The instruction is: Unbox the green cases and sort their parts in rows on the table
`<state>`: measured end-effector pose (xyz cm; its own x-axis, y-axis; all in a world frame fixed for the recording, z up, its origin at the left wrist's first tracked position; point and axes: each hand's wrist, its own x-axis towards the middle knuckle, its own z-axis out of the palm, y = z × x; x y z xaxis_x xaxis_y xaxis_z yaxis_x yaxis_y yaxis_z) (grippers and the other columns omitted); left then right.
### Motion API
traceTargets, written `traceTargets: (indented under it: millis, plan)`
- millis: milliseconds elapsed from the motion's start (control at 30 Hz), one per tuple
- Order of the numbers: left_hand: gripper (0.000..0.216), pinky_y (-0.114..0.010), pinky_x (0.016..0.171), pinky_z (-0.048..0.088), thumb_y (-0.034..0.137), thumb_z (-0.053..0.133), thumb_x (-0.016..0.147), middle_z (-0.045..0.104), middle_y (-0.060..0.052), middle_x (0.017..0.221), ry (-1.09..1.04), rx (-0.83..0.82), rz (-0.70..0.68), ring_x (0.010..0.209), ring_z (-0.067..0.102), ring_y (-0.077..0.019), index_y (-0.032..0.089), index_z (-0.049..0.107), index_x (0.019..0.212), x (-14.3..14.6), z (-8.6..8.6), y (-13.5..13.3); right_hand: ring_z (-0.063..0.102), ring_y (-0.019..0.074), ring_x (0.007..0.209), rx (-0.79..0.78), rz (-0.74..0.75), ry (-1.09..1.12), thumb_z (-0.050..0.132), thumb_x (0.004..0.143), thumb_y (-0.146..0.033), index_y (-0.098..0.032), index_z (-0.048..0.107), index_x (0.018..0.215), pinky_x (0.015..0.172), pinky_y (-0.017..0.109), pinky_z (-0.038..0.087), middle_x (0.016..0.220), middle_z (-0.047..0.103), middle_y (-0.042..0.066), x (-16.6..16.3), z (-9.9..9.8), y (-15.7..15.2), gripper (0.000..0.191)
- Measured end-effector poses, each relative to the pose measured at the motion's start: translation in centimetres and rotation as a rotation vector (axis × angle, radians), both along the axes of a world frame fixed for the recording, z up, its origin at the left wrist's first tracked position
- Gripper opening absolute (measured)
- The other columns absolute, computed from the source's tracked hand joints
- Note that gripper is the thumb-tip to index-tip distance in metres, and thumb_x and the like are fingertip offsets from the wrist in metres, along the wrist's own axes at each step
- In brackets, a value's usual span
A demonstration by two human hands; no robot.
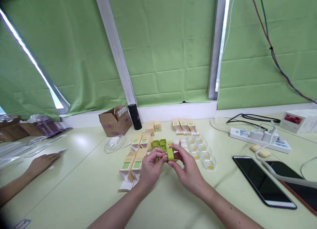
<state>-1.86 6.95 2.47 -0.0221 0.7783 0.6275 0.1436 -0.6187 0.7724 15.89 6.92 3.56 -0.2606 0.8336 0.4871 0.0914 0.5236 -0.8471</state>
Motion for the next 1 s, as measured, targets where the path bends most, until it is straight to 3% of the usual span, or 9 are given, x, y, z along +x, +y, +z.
traceTargets:
  millis: [100,233,333,433,500,600,767,1000]
  plan:
    - [0.013,-0.029,0.076,0.054,0.025,0.073,0.092,0.066,-0.005,0.088,0.055,0.010,0.027,0.085,0.066,-0.0179,0.019,0.077,0.082,-0.1,0.1,0.0,0.062,0.0207,0.085,-0.066,0.034,0.046,0.067,0.095,-0.041,-0.029,0.059,0.135,0.080,0.036,0.058,0.093,0.063,0.004,0.0,-0.3,0.1,0.042]
    - [0.015,-0.033,0.081,0.057,0.026,0.076,0.090,0.068,-0.007,0.096,0.117,0.047,0.075,0.093,0.067,-0.0205,0.022,0.080,0.103,0.0,0.4,-0.1,0.064,0.0218,0.089,-0.112,0.084,0.166,0.066,0.096,-0.047,-0.029,0.060,0.134,0.083,0.037,0.059,0.094,0.063,0.004,0.0,-0.3,0.3,0.043]
    - [0.038,-0.039,0.090,0.058,0.027,0.081,0.085,0.067,-0.008,0.107,0.176,0.017,0.087,0.102,0.067,-0.0233,0.025,0.074,0.122,-0.1,0.7,-0.5,0.066,0.0233,0.099,-0.075,0.035,0.177,0.065,0.097,-0.048,-0.031,0.062,0.133,0.089,0.039,0.059,0.115,0.065,0.008,0.2,0.0,0.5,0.041]
    - [0.050,-0.045,0.104,0.053,0.028,0.079,0.088,0.067,-0.010,0.116,0.215,-0.007,0.102,0.118,0.062,-0.0265,0.027,0.065,0.136,-0.2,1.1,-0.7,0.061,0.0269,0.121,0.028,-0.030,0.068,0.064,0.097,-0.043,-0.034,0.061,0.138,0.103,0.043,0.055,0.139,0.057,0.009,0.6,0.1,0.7,0.042]
    - [0.050,-0.048,0.109,0.049,0.028,0.077,0.090,0.067,-0.010,0.120,0.233,0.002,0.110,0.128,0.055,-0.0276,0.028,0.063,0.138,-0.4,1.3,-0.6,0.056,0.0280,0.131,0.060,-0.046,0.018,0.063,0.098,-0.037,-0.036,0.053,0.145,0.109,0.046,0.052,0.142,0.056,0.009,0.8,0.0,0.7,0.048]
    - [0.050,-0.050,0.112,0.045,0.026,0.077,0.089,0.067,-0.009,0.123,0.250,0.003,0.107,0.132,0.050,-0.0283,0.029,0.063,0.137,-0.5,1.3,-0.4,0.057,0.0277,0.131,0.059,-0.047,0.005,0.061,0.097,-0.029,-0.034,0.041,0.147,0.105,0.047,0.055,0.138,0.058,0.010,0.6,-0.3,0.5,0.054]
    - [0.050,-0.052,0.112,0.045,0.021,0.080,0.085,0.066,-0.010,0.127,0.274,-0.009,0.094,0.132,0.048,-0.0290,0.030,0.067,0.132,-0.5,1.4,-0.3,0.063,0.0273,0.121,0.185,-0.098,-0.076,0.058,0.096,-0.022,-0.029,0.043,0.138,0.101,0.048,0.058,0.134,0.056,0.012,0.4,-0.4,0.5,0.045]
    - [0.053,-0.054,0.112,0.044,0.017,0.079,0.085,0.067,-0.010,0.130,0.337,0.018,0.061,0.133,0.047,-0.0302,0.029,0.066,0.135,-0.5,1.6,-0.5,0.051,0.0313,0.137,0.399,-0.157,-0.250,0.054,0.096,-0.015,-0.028,0.048,0.127,0.109,0.053,0.052,0.139,0.049,0.014,1.0,-0.3,0.7,0.034]
